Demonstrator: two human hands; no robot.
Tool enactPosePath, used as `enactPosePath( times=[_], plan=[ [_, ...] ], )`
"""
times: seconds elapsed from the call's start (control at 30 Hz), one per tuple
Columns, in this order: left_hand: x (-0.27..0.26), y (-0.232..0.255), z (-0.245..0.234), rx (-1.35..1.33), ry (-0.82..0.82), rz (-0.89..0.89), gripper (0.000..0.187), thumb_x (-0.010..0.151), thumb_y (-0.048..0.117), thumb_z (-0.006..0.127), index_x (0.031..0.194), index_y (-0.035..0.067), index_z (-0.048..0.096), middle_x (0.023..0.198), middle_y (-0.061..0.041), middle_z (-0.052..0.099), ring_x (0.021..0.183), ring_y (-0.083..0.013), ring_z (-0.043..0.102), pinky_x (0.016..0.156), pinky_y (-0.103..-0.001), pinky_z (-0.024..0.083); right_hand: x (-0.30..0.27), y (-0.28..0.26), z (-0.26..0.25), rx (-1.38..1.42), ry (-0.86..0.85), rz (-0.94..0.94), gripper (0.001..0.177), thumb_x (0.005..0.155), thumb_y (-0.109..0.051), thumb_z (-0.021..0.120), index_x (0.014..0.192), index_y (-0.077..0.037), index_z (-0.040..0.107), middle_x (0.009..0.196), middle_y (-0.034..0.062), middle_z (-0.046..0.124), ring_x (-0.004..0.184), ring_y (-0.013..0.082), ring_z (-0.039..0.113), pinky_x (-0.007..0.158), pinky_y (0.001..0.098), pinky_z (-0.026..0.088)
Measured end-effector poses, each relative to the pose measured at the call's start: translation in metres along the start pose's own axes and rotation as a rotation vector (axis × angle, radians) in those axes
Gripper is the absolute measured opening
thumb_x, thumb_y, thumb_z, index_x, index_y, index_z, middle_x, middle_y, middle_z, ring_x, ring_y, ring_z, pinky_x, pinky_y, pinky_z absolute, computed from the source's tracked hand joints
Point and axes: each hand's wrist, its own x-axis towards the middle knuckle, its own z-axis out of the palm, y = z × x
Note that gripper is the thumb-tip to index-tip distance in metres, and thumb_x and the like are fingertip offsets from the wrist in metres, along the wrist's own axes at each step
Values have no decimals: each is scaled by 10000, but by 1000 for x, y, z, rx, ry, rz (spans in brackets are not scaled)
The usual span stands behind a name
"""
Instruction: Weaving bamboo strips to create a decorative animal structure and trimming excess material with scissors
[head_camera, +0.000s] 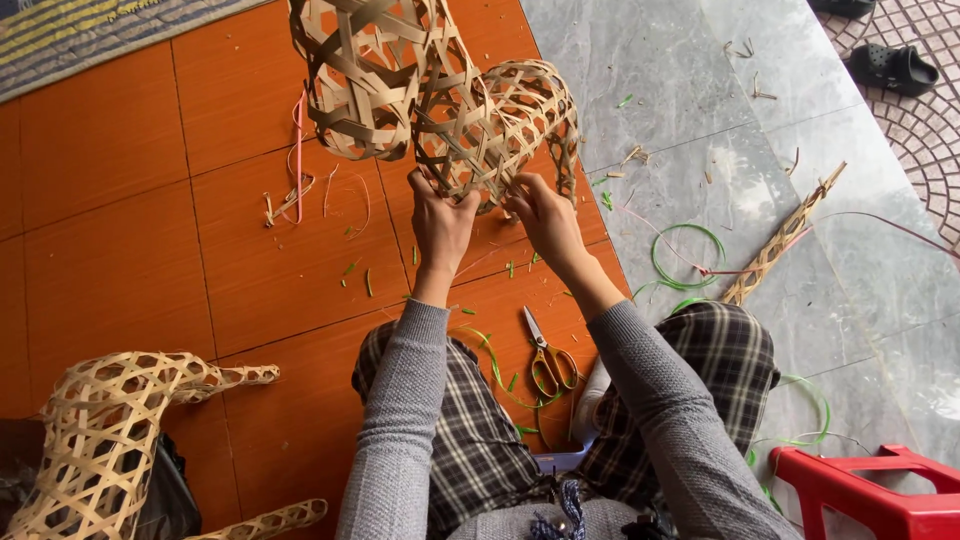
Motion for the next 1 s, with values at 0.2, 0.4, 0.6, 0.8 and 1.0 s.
enactPosePath(
  times=[0.2, 0.4, 0.6, 0.8, 1.0],
  plan=[
    [6, 0, -4, 6, -2, -5, 469, 797, 263, 656, 1112, 41, 388, 893, -182, 580, 789, -369, 676, 634, -546, 567, -5, 7, 11, -160, 77, -197, 339, 976, -120, 613, 1314, -138, 588, 822, 187, 642, 682, 370, 660, 604, 460, 554],
    [10, -2, -10, 24, 7, -5, 451, 807, 226, 643, 1117, 15, 393, 891, -199, 595, 773, -373, 676, 626, -549, 573, -7, 12, 16, -279, 48, -386, 516, 950, -309, 653, 1421, -147, 521, 823, 140, 577, 633, 286, 601, 547, 428, 545],
    [14, -6, -13, 6, -38, -11, 475, 809, 245, 643, 1142, 20, 390, 931, -209, 599, 837, -408, 668, 668, -581, 540, 2, 29, 16, -83, 56, -249, 353, 932, -170, 675, 1281, -226, 658, 754, 69, 616, 623, 272, 648, 512, 367, 496],
    [7, 20, -17, -80, -83, -4, 450, 803, 180, 652, 1151, 11, 422, 944, -230, 609, 848, -411, 667, 694, -595, 554, 4, 8, -3, -112, -101, 51, 261, 917, -267, 654, 1150, -272, 537, 704, 69, 687, 739, 381, 674, 694, 501, 501],
    [4, 10, -3, 83, 0, 97, 571, 732, 268, 695, 1160, 11, 420, 957, -196, 568, 867, -430, 657, 655, -590, 581, 9, 17, 5, -245, -8, -26, 137, 972, -280, 604, 1019, -175, 531, 853, 147, 672, 754, 441, 659, 667, 537, 527]
  ],
)
